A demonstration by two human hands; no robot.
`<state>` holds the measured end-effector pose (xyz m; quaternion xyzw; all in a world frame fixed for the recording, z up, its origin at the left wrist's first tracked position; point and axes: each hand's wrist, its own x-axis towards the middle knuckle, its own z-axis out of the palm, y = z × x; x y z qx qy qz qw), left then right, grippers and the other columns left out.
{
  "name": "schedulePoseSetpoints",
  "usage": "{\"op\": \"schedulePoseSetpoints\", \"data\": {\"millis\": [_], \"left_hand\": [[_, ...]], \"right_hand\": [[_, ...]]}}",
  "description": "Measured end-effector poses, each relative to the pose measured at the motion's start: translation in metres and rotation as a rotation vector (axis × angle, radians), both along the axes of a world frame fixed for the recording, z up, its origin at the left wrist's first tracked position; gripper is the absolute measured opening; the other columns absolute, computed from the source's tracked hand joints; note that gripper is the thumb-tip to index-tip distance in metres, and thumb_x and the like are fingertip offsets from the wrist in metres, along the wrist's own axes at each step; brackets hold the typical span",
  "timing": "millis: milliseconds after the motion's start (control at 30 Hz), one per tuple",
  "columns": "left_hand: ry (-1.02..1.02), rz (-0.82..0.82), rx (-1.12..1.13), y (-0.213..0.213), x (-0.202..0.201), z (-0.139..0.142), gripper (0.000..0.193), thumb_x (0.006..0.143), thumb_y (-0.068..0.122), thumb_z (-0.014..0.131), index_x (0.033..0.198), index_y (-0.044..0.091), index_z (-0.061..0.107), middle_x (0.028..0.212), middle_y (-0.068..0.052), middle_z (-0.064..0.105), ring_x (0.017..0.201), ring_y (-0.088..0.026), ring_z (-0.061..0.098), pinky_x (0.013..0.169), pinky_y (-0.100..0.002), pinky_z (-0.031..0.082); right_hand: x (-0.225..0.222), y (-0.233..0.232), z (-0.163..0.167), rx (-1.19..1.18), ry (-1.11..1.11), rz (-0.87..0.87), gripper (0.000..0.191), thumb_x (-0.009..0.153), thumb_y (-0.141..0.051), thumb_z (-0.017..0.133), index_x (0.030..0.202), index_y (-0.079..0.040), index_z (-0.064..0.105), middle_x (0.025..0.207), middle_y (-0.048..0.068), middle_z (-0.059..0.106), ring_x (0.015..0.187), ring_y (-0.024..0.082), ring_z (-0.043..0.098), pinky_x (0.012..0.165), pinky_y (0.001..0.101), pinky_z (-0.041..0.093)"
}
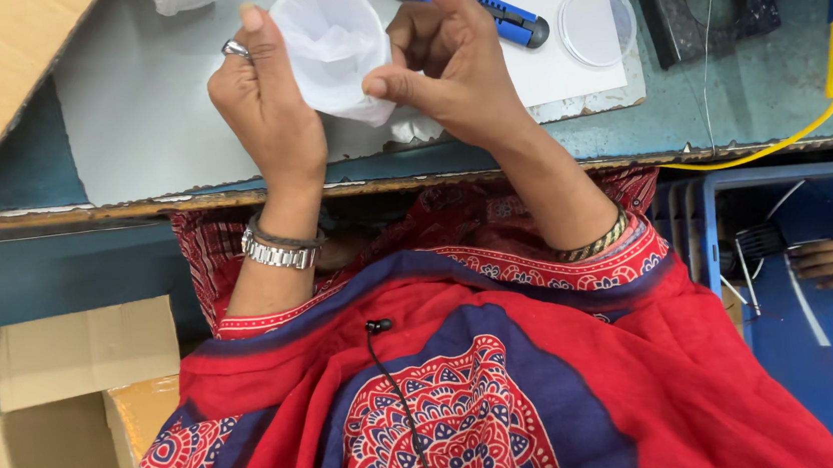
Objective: The person wraps cone-shaped metal lamp reflectors in plastic film and packs them into cardboard boxes. They take reflectors from a stack, cover each with plastic wrap, and place the wrapped reflectors into a box on the workbench.
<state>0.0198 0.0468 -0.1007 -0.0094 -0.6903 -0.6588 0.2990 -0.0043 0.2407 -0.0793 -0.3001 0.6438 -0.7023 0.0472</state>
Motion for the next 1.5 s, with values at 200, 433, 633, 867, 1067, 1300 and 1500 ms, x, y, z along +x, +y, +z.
{"op": "schedulePoseSetpoints", "data": {"millis": [200, 433, 633, 867, 1067, 1300, 1500], "left_hand": [[0.099, -0.077, 0.457, -0.005, -0.005, -0.004, 0.050, 0.114, 0.039, 0.051, 0.096, -0.005, 0.067, 0.087, -0.004, 0.068, 0.081, -0.011, 0.061, 0.073, -0.031, 0.050], [0.111, -0.114, 0.706, -0.019, -0.008, 0.007, 0.046, 0.111, 0.035, 0.054, 0.098, -0.007, 0.069, 0.094, -0.007, 0.072, 0.084, -0.015, 0.066, 0.078, -0.035, 0.056], [0.006, 0.063, -0.096, -0.003, 0.005, 0.019, 0.044, 0.115, 0.032, 0.048, 0.120, -0.002, 0.075, 0.099, -0.009, 0.077, 0.088, -0.015, 0.068, 0.082, -0.034, 0.055], [0.016, 0.037, -0.422, 0.007, 0.016, 0.040, 0.036, 0.115, 0.027, 0.049, 0.123, 0.002, 0.073, 0.110, -0.017, 0.076, 0.095, -0.026, 0.075, 0.084, -0.035, 0.058], [0.101, -0.372, -0.378, 0.005, 0.018, 0.059, 0.058, 0.097, 0.026, 0.067, 0.140, -0.007, 0.046, 0.118, -0.022, 0.068, 0.102, -0.032, 0.071, 0.084, -0.039, 0.056], [-0.022, -0.225, -0.400, 0.007, 0.014, 0.039, 0.034, 0.089, 0.006, 0.053, 0.121, 0.000, 0.063, 0.104, -0.021, 0.071, 0.094, -0.036, 0.074, 0.086, -0.042, 0.058], [-0.010, -0.278, -0.769, 0.006, 0.011, 0.025, 0.029, 0.090, 0.021, 0.067, 0.073, -0.003, 0.063, 0.067, -0.024, 0.061, 0.065, -0.045, 0.063, 0.059, -0.050, 0.049]], "right_hand": [[0.002, -0.008, 0.006, 0.019, -0.096, 0.184, 0.079, 0.100, -0.002, 0.088, 0.157, -0.015, 0.034, 0.083, -0.001, 0.064, 0.074, 0.005, 0.066, 0.068, 0.0205, 0.052], [-0.001, -0.016, 0.011, 0.230, -0.176, 0.164, 0.052, 0.096, -0.001, 0.083, 0.138, -0.005, 0.053, 0.077, -0.001, 0.060, 0.064, 0.005, 0.056, 0.060, 0.0209, 0.043], [-0.001, -0.007, 0.020, 0.021, -0.054, -0.069, 0.051, 0.087, -0.007, 0.079, 0.134, -0.005, 0.058, 0.111, -0.004, 0.058, 0.094, 0.003, 0.055, 0.076, 0.0194, 0.049], [0.003, -0.017, 0.016, 0.394, 0.219, -0.424, 0.030, 0.094, -0.005, 0.079, 0.122, -0.005, 0.066, 0.081, -0.002, 0.064, 0.067, 0.003, 0.057, 0.060, 0.0198, 0.046], [0.004, -0.017, 0.025, 0.369, 0.288, -0.597, 0.019, 0.099, -0.004, 0.073, 0.118, -0.003, 0.071, 0.069, 0.001, 0.064, 0.057, 0.006, 0.055, 0.055, 0.0241, 0.042], [0.010, -0.013, 0.018, 0.367, 0.630, -0.640, 0.018, 0.104, -0.010, 0.070, 0.120, -0.005, 0.076, 0.097, 0.011, 0.064, 0.074, 0.014, 0.058, 0.064, 0.0278, 0.045], [-0.031, -0.006, 0.008, -0.119, 0.017, -0.554, 0.017, 0.114, -0.011, 0.055, 0.109, -0.003, 0.069, 0.098, 0.001, 0.069, 0.074, 0.007, 0.055, 0.066, 0.0233, 0.046]]}}
